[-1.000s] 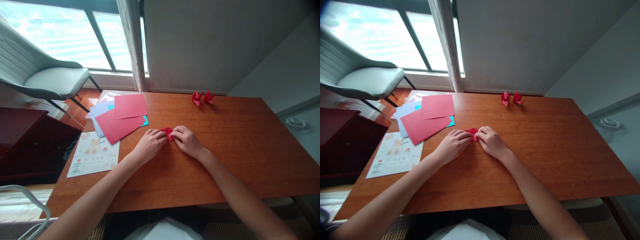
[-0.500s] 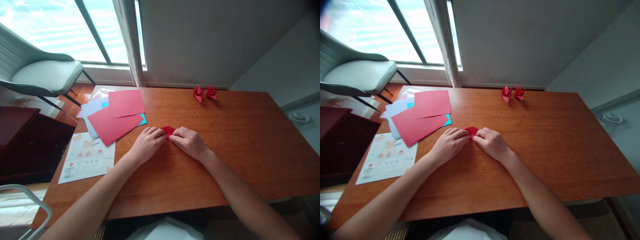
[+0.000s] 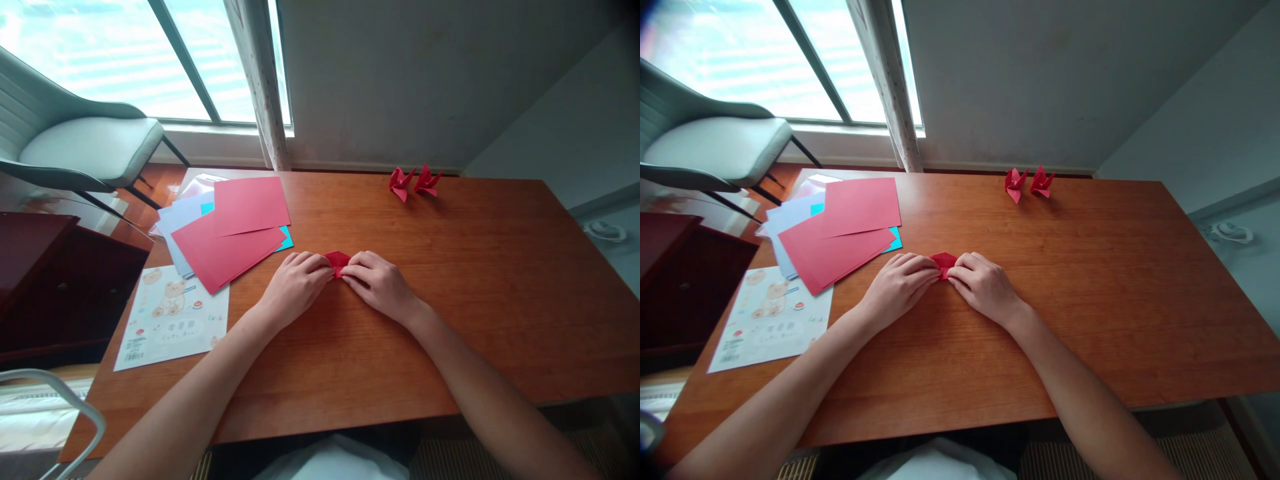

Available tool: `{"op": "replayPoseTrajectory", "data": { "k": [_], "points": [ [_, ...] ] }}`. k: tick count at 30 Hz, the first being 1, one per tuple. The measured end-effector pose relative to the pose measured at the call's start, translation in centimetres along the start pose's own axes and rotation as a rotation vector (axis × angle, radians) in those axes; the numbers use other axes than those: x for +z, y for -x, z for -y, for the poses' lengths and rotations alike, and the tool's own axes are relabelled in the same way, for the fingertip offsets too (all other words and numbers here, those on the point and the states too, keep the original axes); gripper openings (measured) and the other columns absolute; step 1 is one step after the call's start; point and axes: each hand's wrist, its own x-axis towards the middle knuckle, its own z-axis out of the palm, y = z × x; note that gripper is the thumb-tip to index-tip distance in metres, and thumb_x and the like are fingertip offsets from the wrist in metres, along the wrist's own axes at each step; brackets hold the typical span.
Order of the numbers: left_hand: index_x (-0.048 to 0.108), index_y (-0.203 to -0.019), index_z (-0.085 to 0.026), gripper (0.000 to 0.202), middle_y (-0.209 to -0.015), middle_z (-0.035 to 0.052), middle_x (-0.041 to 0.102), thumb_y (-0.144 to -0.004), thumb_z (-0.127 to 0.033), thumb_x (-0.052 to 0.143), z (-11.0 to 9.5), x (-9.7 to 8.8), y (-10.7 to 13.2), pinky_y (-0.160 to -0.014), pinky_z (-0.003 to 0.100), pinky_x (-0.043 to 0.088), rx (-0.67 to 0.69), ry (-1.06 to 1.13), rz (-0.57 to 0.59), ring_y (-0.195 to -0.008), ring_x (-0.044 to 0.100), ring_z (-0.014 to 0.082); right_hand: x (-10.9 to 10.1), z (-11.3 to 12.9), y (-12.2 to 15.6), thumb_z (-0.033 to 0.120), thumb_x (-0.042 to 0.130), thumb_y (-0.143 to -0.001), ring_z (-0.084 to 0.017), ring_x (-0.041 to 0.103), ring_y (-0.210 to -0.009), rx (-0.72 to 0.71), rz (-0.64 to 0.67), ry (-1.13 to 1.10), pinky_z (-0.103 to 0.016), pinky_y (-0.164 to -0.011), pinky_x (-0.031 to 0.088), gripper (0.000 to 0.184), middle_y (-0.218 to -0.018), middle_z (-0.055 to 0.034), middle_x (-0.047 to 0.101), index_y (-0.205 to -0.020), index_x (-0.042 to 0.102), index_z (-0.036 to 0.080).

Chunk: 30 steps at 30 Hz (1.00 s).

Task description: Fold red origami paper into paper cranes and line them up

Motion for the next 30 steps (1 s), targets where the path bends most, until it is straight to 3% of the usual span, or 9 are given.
{"op": "replayPoseTrajectory", "data": {
  "k": [7, 13, 17, 21, 25, 30],
  "points": [
    [0.069, -0.111, -0.022, 0.024, -0.112, 0.0068, 0.070, -0.100, -0.027, 0.048, -0.2, 0.0, 0.3, -0.088, 0.036, 0.045, -0.003, -0.019, -0.028, -0.097, 0.059, 0.0211, 0.0, -0.2, 0.0, 0.027, 0.055, -0.097, -0.021, 0.062, -0.092, 0.012, -0.011, -0.070, -0.035, -0.085, 0.052, 0.016, -0.098, -0.0059, 0.067, -0.102, 0.070, 0.026],
    [0.070, -0.109, -0.022, 0.024, -0.112, 0.0064, 0.072, -0.099, -0.022, 0.048, -0.1, -0.1, 0.6, -0.086, 0.037, 0.045, 0.017, -0.053, -0.034, -0.098, 0.061, 0.0214, 0.5, -0.5, -0.6, 0.021, 0.056, -0.094, -0.020, 0.062, -0.080, 0.173, -0.182, -0.101, -0.034, -0.078, 0.053, 0.031, -0.096, -0.0061, 0.065, -0.125, 0.059, 0.023],
    [0.070, -0.112, -0.021, 0.026, -0.113, 0.0072, 0.073, -0.098, -0.019, 0.048, -0.3, -0.4, 0.8, -0.090, 0.038, 0.047, 0.069, -0.058, -0.027, -0.103, 0.063, 0.0217, 0.8, -0.8, -1.3, 0.026, 0.063, -0.091, -0.026, 0.059, -0.096, 0.213, -0.237, 0.045, -0.041, -0.088, 0.050, 0.018, -0.103, -0.0090, 0.065, -0.108, 0.069, 0.024],
    [0.069, -0.113, -0.021, 0.028, -0.112, 0.0064, 0.074, -0.097, -0.015, 0.047, -0.5, -0.8, 1.0, -0.091, 0.038, 0.047, 0.131, -0.057, -0.019, -0.104, 0.066, 0.0211, 0.8, -0.7, -1.6, 0.023, 0.064, -0.090, -0.025, 0.058, -0.093, 0.186, -0.202, 0.008, -0.042, -0.089, 0.049, 0.005, -0.098, -0.0070, 0.066, -0.089, 0.069, 0.024],
    [0.070, -0.106, -0.022, 0.022, -0.104, 0.0037, 0.077, -0.096, -0.017, 0.051, -0.1, -1.3, 1.2, -0.086, 0.036, 0.049, 0.060, -0.068, -0.145, -0.094, 0.068, 0.0197, 0.7, -0.5, -1.5, 0.019, 0.065, -0.089, -0.024, 0.059, -0.090, 0.181, -0.192, -0.015, -0.040, -0.086, 0.049, 0.007, -0.093, -0.0060, 0.066, -0.083, 0.067, 0.023],
    [0.072, -0.099, -0.022, 0.017, -0.096, 0.0045, 0.077, -0.094, -0.021, 0.056, 0.8, -2.1, 1.4, -0.085, 0.034, 0.051, -0.182, -0.048, -0.367, -0.088, 0.069, 0.0194, 0.7, -0.6, -1.4, 0.018, 0.063, -0.090, -0.024, 0.059, -0.089, 0.176, -0.191, -0.009, -0.040, -0.084, 0.049, 0.009, -0.092, -0.0057, 0.065, -0.082, 0.066, 0.023]
  ]
}}
